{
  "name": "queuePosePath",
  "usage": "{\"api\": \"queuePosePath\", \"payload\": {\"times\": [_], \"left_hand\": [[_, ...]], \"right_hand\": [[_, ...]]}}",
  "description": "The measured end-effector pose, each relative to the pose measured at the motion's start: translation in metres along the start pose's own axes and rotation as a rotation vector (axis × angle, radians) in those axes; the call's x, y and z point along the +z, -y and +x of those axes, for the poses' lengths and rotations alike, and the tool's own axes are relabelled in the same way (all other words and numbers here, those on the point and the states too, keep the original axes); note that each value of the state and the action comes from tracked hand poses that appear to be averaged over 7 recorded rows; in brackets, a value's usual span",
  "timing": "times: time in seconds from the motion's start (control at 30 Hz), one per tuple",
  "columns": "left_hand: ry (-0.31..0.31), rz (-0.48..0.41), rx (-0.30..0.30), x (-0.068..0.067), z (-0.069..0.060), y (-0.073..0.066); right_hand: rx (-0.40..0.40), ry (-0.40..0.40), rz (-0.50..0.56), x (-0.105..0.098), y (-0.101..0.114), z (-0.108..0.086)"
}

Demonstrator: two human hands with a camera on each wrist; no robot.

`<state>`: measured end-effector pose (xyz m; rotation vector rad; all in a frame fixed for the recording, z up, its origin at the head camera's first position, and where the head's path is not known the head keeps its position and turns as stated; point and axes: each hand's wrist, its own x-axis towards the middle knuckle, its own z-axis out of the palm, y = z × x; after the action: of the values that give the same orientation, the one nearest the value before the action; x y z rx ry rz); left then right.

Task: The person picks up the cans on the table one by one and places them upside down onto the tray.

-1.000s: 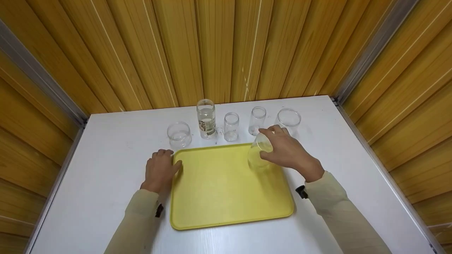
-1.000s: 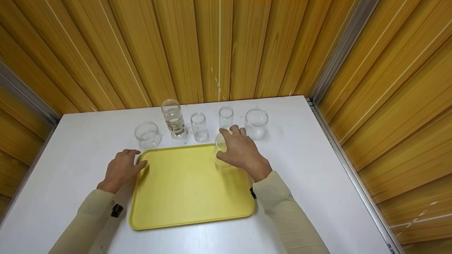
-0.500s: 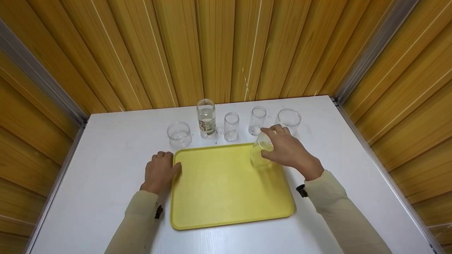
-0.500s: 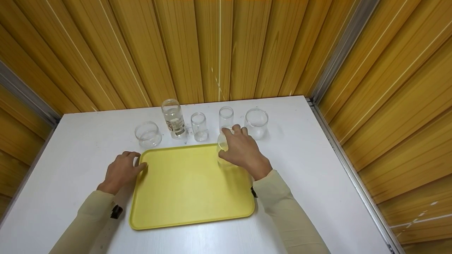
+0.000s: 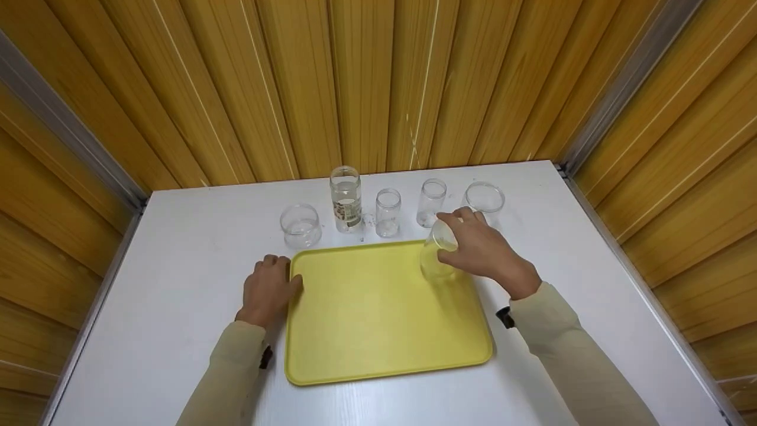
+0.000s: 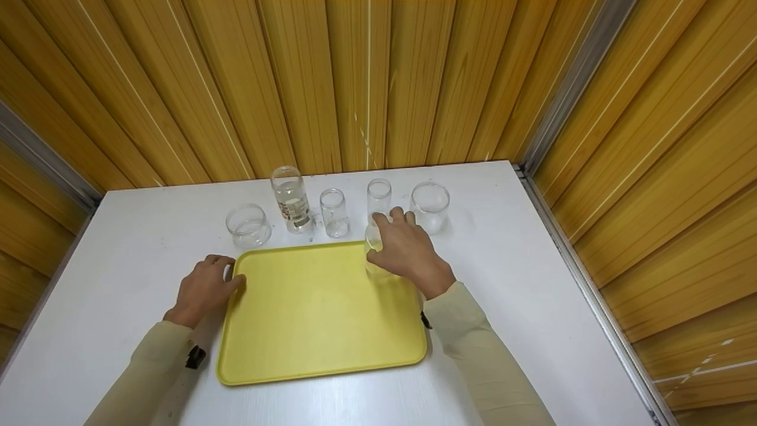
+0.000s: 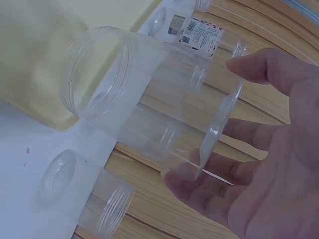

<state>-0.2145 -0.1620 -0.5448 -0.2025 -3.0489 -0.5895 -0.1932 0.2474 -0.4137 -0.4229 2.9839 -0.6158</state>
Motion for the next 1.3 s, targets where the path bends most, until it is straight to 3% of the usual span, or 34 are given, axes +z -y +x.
{"api": "queuePosePath", "payload": {"times": [0.8, 1.3], "left_hand": [[-0.017, -0.014, 0.01, 0.003, -0.007, 0.003], [-0.01, 0.007, 0.016, 0.004, -0.006, 0.003]], "right_hand": [[-0.007, 0.016, -0.01, 0.001, -0.002, 0.01], [-0.027, 0.023, -0.084, 0.005, -0.002, 0.017]]}}
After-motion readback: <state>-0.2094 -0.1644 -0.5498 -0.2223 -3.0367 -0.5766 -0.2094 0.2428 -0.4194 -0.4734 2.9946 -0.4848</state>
